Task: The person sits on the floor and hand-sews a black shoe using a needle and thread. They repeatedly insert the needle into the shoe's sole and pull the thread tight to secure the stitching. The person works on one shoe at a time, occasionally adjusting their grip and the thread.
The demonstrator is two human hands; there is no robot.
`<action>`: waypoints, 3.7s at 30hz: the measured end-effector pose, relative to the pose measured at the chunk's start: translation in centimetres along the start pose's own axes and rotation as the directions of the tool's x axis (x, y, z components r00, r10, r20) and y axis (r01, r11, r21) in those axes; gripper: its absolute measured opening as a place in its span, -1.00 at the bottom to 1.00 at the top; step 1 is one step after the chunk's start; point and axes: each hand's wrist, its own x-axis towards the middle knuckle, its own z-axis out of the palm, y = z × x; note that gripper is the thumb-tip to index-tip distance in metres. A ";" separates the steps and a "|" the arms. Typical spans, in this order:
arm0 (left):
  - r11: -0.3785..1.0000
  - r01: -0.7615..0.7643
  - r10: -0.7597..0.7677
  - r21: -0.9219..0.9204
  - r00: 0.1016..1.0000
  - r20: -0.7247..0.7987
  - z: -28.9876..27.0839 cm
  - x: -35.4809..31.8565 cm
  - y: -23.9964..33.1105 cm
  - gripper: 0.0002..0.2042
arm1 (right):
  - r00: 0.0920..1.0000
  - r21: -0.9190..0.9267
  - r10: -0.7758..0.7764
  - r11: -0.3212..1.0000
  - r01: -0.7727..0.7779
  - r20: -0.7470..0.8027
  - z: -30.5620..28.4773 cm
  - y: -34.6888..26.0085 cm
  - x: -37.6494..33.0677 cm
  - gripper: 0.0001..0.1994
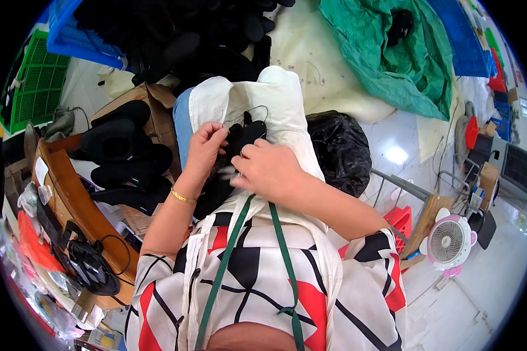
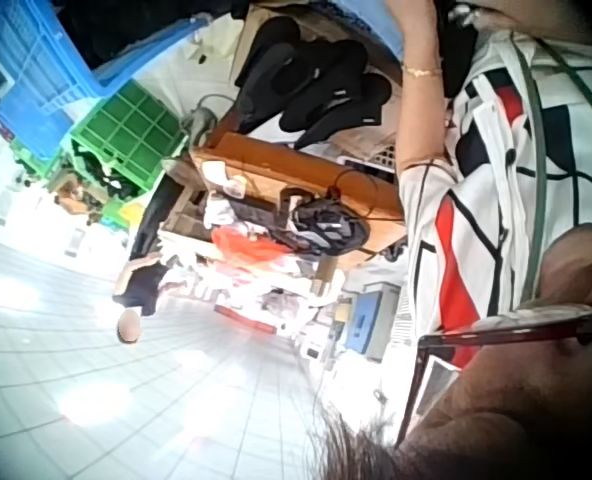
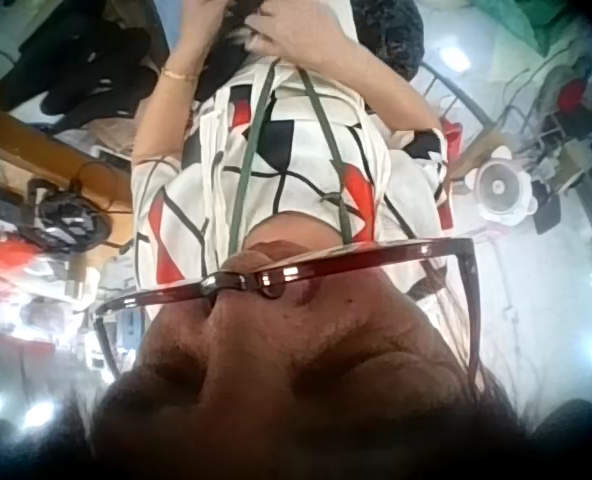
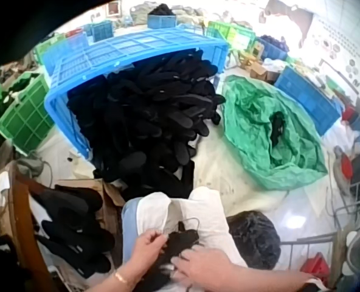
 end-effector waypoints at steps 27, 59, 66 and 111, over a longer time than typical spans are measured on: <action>0.852 -0.142 0.015 0.505 0.969 0.247 1.0 -6.1 1.4 -0.66 | 0.600 0.942 0.782 -0.049 0.331 -0.170 -0.5 15.3 -8.2 -0.83; 0.955 -0.107 0.095 0.277 0.994 0.056 1.1 -6.1 1.1 -0.73 | 0.960 0.437 -0.133 0.869 0.233 -0.247 1.8 4.9 3.1 -0.62; 0.923 -0.194 0.192 0.331 0.981 0.037 1.7 -5.7 1.5 -0.80 | 0.969 0.445 0.129 0.895 -0.024 -0.208 3.8 4.6 4.8 -0.85; 0.341 -0.427 0.366 0.838 0.881 0.300 2.2 1.2 0.6 -0.81 | 0.766 0.994 0.643 0.081 -0.073 0.003 5.0 11.9 -5.2 -0.85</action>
